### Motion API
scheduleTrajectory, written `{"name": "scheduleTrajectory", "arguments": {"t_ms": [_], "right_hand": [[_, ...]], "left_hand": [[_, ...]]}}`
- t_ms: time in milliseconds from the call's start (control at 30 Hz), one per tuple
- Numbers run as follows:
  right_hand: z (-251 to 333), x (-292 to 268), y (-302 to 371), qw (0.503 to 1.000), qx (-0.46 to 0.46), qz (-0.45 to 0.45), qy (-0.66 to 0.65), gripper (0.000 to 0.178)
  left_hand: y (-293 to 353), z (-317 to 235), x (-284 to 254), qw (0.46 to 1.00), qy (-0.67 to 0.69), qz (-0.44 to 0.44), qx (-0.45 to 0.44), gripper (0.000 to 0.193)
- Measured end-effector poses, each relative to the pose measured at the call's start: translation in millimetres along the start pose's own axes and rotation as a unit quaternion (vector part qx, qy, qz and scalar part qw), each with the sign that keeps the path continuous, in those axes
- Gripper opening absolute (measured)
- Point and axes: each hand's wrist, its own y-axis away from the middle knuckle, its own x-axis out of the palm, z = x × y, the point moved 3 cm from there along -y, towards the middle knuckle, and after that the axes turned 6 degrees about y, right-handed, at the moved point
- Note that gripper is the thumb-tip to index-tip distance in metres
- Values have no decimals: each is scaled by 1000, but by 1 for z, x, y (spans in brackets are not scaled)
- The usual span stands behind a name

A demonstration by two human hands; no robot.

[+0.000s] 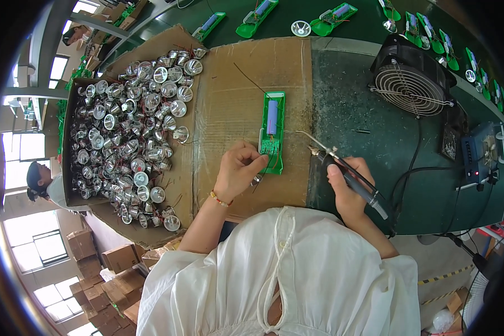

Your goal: Soldering electronic components and wires onto small circuit boards for light fixtures on an assembly line.

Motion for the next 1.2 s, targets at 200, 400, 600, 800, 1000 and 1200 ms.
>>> {"name": "scheduleTrajectory", "arguments": {"t_ms": [200,400,600,800,1000,1200], "right_hand": [[-13,-22,-8,998,19,-65,9,17],[-22,-24,-12,997,5,-52,59,16],[-19,-20,-11,998,29,-28,58,16],[-16,-22,-14,997,21,-23,70,16],[-21,-22,-14,998,17,-14,52,16],[-26,-22,-12,999,8,-29,43,15]], "left_hand": [[0,4,-9,989,102,14,-106,19],[-80,-26,-11,993,-81,82,-35,20],[-258,-69,-25,980,-132,-88,119,31],[-332,-38,-47,938,-273,-185,109,26],[-297,-15,-47,954,-236,-134,124,16],[-118,-26,-31,947,-221,-92,215,14]]}}
